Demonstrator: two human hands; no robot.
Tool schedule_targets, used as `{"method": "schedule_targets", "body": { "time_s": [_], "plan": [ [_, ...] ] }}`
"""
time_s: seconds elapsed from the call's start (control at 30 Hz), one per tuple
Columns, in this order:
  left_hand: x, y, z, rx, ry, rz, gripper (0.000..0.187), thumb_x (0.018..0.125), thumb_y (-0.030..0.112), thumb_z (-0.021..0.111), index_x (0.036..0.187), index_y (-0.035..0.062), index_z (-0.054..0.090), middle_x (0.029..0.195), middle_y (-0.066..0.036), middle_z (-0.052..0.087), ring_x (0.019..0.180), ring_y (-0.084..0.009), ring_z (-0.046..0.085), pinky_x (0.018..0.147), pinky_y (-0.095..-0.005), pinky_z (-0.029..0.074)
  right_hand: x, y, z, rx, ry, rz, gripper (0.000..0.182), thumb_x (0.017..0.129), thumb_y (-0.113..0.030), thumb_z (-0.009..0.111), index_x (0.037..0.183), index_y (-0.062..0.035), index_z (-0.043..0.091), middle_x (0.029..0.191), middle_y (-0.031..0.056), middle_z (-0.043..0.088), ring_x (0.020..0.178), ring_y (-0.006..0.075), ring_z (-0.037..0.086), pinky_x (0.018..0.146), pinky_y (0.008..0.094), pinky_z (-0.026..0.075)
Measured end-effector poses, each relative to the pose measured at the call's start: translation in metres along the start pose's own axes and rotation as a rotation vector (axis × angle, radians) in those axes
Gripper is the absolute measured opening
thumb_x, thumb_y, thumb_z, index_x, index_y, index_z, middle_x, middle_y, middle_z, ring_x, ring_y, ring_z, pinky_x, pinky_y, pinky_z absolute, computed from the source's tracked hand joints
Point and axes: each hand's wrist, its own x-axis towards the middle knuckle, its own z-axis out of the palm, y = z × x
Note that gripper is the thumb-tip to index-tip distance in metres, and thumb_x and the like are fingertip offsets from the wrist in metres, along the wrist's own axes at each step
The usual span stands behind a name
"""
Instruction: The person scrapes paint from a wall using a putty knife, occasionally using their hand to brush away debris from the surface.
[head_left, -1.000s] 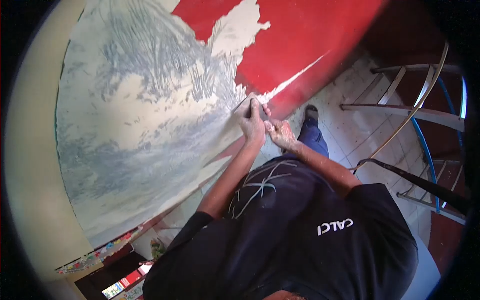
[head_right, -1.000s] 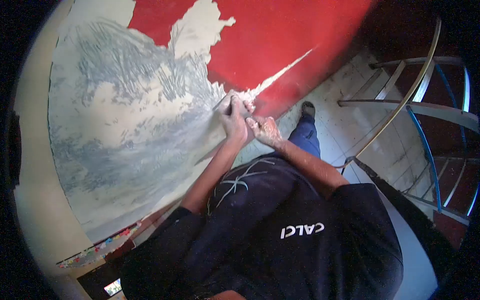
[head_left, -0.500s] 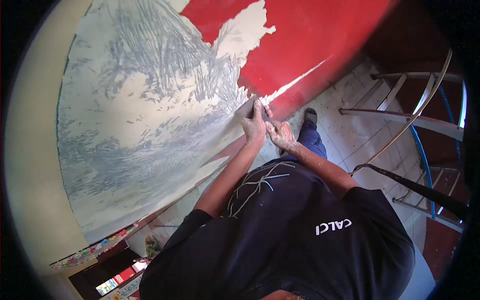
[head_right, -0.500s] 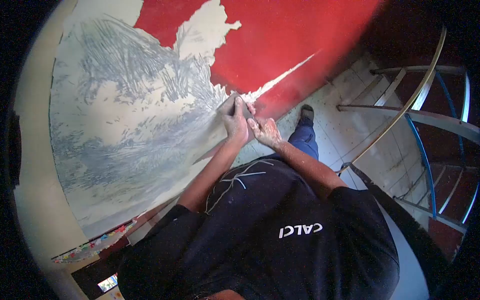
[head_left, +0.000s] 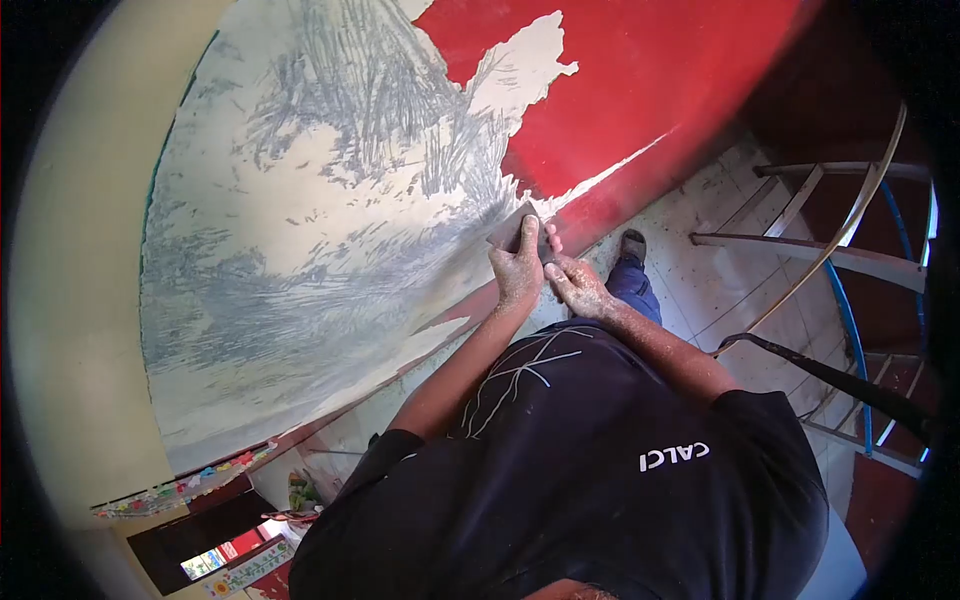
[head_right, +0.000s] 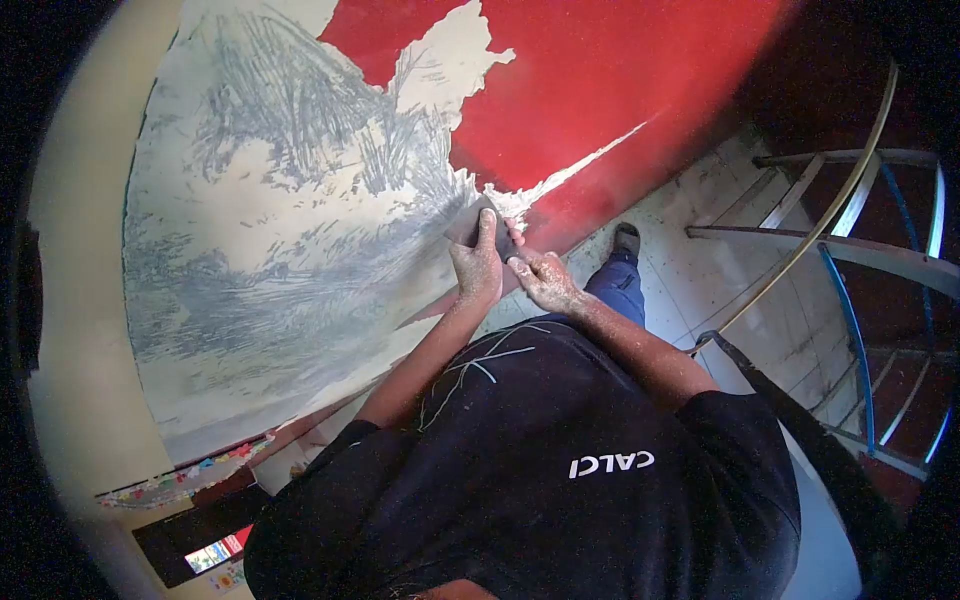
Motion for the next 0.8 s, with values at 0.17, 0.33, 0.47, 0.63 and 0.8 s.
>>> {"method": "schedule_targets", "body": {
  "time_s": [0.17, 0.33, 0.47, 0.63, 0.8],
  "plan": [
    [-0.004, -0.014, -0.003, -0.027, 0.175, -0.033, 0.017, 0.093, 0.016, 0.054, 0.088, -0.0006, 0.054, 0.07, -0.008, 0.059, 0.052, -0.014, 0.055, 0.045, -0.0264, 0.046, -0.022, -0.012, 0.021, 0.448, -0.11, 0.273, 0.023, 0.097, -0.03, 0.042, 0.089, -0.0076, 0.046, 0.06, 0.0027, 0.049, 0.049, 0.0092, 0.048, 0.045, 0.0271, 0.04],
    [0.004, -0.041, -0.014, 0.02, 0.183, -0.064, 0.019, 0.093, 0.018, 0.054, 0.091, -0.0009, 0.056, 0.072, -0.008, 0.06, 0.053, -0.014, 0.057, 0.046, -0.0275, 0.048, -0.017, 0.01, 0.03, 0.105, 0.075, 0.154, 0.027, 0.094, -0.027, 0.045, 0.091, -0.0026, 0.054, 0.068, 0.0161, 0.058, 0.056, 0.0269, 0.057, 0.054, 0.0378, 0.045],
    [0.017, -0.051, -0.023, 0.013, 0.133, -0.053, 0.022, 0.092, 0.019, 0.055, 0.089, -0.0027, 0.06, 0.071, -0.009, 0.062, 0.056, -0.0147, 0.059, 0.053, -0.0286, 0.051, 0.002, 0.028, 0.037, -0.074, 0.237, 0.062, 0.029, 0.091, -0.027, 0.049, 0.09, 0.0, 0.059, 0.076, 0.0251, 0.058, 0.071, 0.042, 0.06, 0.064, 0.0457, 0.045],
    [0.014, -0.053, -0.025, -0.053, 0.065, -0.119, 0.025, 0.093, 0.024, 0.054, 0.084, 0.0008, 0.058, 0.07, -0.007, 0.06, 0.055, -0.0132, 0.056, 0.052, -0.0274, 0.047, 0.012, 0.039, 0.041, -0.135, 0.243, 0.039, 0.026, 0.086, -0.023, 0.054, 0.088, 0.0022, 0.058, 0.072, 0.0294, 0.057, 0.07, 0.0436, 0.059, 0.062, 0.0477, 0.044],
    [0.015, -0.06, -0.03, -0.094, 0.067, -0.13, 0.029, 0.094, 0.027, 0.053, 0.078, 0.0028, 0.055, 0.066, -0.005, 0.057, 0.052, -0.0114, 0.051, 0.047, -0.0252, 0.042, 0.007, 0.024, 0.042, -0.112, 0.306, -0.034, 0.014, 0.077, -0.009, 0.053, 0.08, 0.0048, 0.054, 0.063, 0.0262, 0.054, 0.06, 0.041, 0.058, 0.054, 0.045, 0.043]
  ]
}}
